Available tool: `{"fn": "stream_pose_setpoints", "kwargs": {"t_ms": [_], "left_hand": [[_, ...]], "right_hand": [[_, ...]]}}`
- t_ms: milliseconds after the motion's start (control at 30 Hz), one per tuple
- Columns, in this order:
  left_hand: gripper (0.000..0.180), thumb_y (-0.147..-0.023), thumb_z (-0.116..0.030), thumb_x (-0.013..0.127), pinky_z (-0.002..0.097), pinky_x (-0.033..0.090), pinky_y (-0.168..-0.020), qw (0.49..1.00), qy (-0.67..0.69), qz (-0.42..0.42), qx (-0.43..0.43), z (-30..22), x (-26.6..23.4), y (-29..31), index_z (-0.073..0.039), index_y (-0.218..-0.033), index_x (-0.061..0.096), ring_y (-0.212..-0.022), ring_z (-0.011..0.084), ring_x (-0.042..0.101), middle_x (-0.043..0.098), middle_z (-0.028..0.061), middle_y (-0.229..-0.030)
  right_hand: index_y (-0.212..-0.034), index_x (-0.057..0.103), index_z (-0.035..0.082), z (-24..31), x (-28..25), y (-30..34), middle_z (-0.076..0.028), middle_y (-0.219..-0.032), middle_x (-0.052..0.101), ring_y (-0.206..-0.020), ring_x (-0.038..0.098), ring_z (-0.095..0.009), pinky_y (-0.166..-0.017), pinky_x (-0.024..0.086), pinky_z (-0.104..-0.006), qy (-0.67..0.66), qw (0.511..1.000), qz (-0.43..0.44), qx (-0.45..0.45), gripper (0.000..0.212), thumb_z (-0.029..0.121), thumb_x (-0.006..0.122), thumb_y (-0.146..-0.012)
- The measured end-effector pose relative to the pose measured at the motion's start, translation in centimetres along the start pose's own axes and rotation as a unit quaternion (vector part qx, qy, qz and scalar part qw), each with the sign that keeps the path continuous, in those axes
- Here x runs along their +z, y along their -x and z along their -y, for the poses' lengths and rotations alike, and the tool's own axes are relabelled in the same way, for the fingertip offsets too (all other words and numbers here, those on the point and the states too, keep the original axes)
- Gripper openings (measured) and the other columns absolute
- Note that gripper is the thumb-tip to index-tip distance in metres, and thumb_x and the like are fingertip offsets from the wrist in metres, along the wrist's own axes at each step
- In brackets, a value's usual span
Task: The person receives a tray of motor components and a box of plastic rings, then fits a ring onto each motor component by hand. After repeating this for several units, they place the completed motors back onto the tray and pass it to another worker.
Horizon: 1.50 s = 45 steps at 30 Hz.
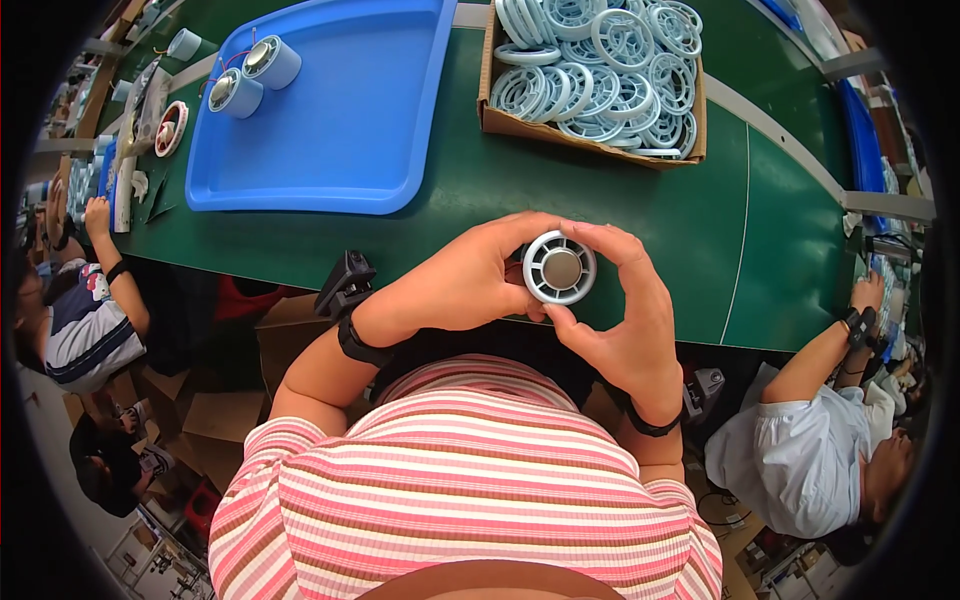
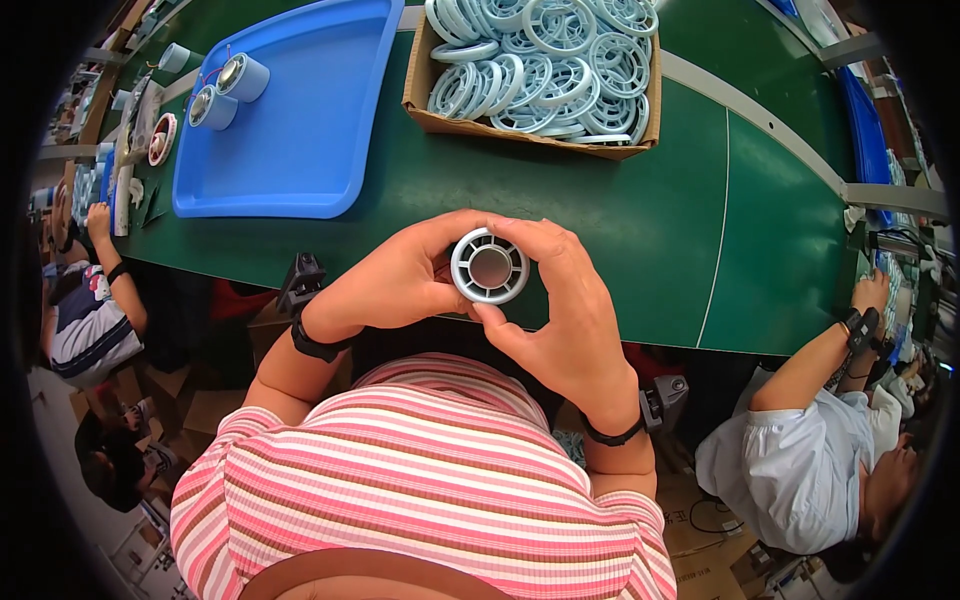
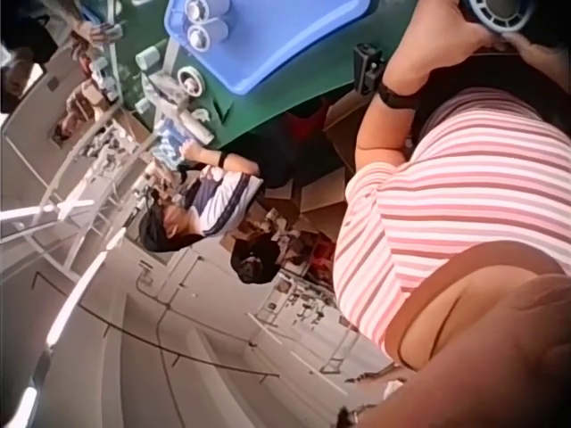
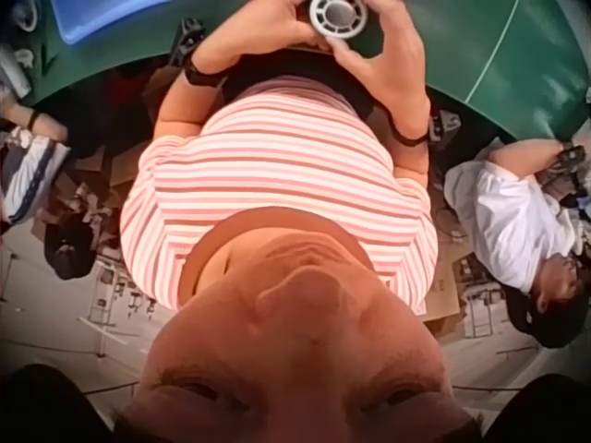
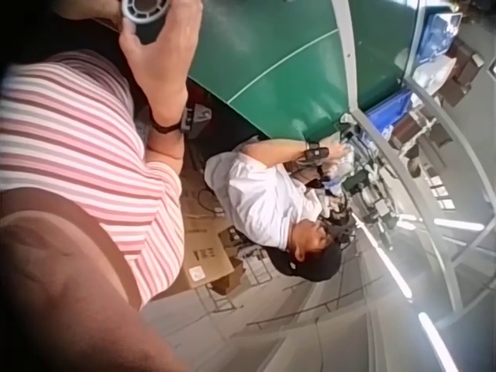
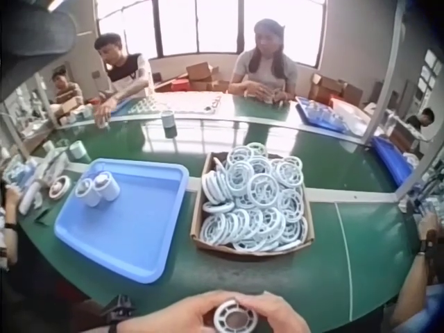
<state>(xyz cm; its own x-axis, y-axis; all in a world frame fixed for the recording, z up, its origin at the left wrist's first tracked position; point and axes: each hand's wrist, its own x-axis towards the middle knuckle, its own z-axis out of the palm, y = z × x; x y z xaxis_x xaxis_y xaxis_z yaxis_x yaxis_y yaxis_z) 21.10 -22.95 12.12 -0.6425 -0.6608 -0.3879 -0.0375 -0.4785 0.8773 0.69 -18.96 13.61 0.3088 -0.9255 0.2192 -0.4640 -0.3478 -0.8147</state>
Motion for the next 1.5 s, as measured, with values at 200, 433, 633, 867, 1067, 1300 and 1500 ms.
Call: {"fn": "stream_pose_setpoints", "kwargs": {"t_ms": [200,433,633,867,1067,1300,1500], "left_hand": [[0.07,-0.084,0.003,0.077,0.0317,0.054,-0.098,0.998,0.038,0.049,0.019,0.0,-1.1,0.2,-0.001,-0.146,0.046,-0.118,0.015,0.06,0.059,0.008,-0.132],[0.063,-0.092,-0.011,0.073,0.0325,0.059,-0.093,0.983,0.169,0.075,-0.016,-0.3,-1.6,0.4,-0.002,-0.149,0.046,-0.111,0.0177,0.066,0.063,0.0092,-0.128],[0.058,-0.096,-0.016,0.07,0.0334,0.057,-0.099,0.982,0.164,0.078,-0.046,-0.3,-2.1,0.2,-0.001,-0.148,0.047,-0.108,0.0193,0.068,0.064,0.0103,-0.126],[0.05,-0.093,-0.017,0.074,0.0309,0.059,-0.083,0.999,0.047,0.016,-0.004,-0.3,-1.1,0.8,-0.002,-0.138,0.057,-0.105,0.0169,0.068,0.067,0.0103,-0.123],[0.035,-0.087,-0.02,0.077,0.0447,0.049,-0.095,0.728,-0.512,-0.345,0.298,-3.5,-4.6,2.9,-0.005,-0.117,0.068,-0.103,0.031,0.066,0.066,0.0123,-0.121],[0.036,-0.093,-0.01,0.053,0.0474,0.043,-0.106,0.534,-0.651,-0.456,0.289,-4.3,-27.6,1.4,-0.008,-0.127,0.062,-0.126,0.0361,0.056,0.058,0.0235,-0.135],[0.014,-0.09,-0.008,0.054,0.0582,0.041,-0.1,0.595,-0.608,-0.494,0.176,-9.4,-20.3,1.3,-0.008,-0.099,0.065,-0.105,0.0402,0.062,0.063,0.0168,-0.103]], "right_hand": [[-0.132,0.056,0.006,-0.5,-0.3,-0.1,-0.01,-0.129,0.066,-0.12,0.063,-0.029,-0.115,0.037,-0.0506,0.014,0.999,0.02,-0.022,0.067,0.002,0.08,-0.07],[-0.131,0.056,0.01,-0.3,-0.5,0.4,-0.006,-0.129,0.066,-0.115,0.064,-0.027,-0.115,0.033,-0.0543,0.044,0.999,0.015,0.012,0.067,0.005,0.083,-0.069],[-0.131,0.056,0.01,-0.2,-0.3,0.1,-0.006,-0.13,0.065,-0.117,0.063,-0.027,-0.115,0.033,-0.0546,0.028,0.999,0.017,-0.001,0.068,0.005,0.083,-0.069],[-0.132,0.058,0.005,-1.2,1.4,0.6,-0.012,-0.132,0.061,-0.126,0.056,-0.032,-0.116,0.035,-0.0485,0.017,0.997,-0.032,-0.065,0.067,-0.002,0.077,-0.068],[-0.127,0.067,0.007,-2.1,0.4,1.3,-0.013,-0.132,0.06,-0.127,0.053,-0.035,-0.113,0.038,-0.0468,0.208,0.972,-0.067,-0.083,0.061,-0.003,0.078,-0.068],[-0.127,0.068,0.004,-6.3,-5.8,1.6,-0.014,-0.139,0.059,-0.128,0.054,-0.029,-0.107,0.043,-0.0389,0.315,0.906,-0.283,-0.004,0.036,0.002,0.068,-0.091],[-0.12,0.07,-0.001,-7.5,-7.5,2.6,-0.012,-0.131,0.065,-0.125,0.058,-0.026,-0.104,0.047,-0.038,0.299,0.905,-0.302,-0.015,0.023,0.004,0.063,-0.098]]}}
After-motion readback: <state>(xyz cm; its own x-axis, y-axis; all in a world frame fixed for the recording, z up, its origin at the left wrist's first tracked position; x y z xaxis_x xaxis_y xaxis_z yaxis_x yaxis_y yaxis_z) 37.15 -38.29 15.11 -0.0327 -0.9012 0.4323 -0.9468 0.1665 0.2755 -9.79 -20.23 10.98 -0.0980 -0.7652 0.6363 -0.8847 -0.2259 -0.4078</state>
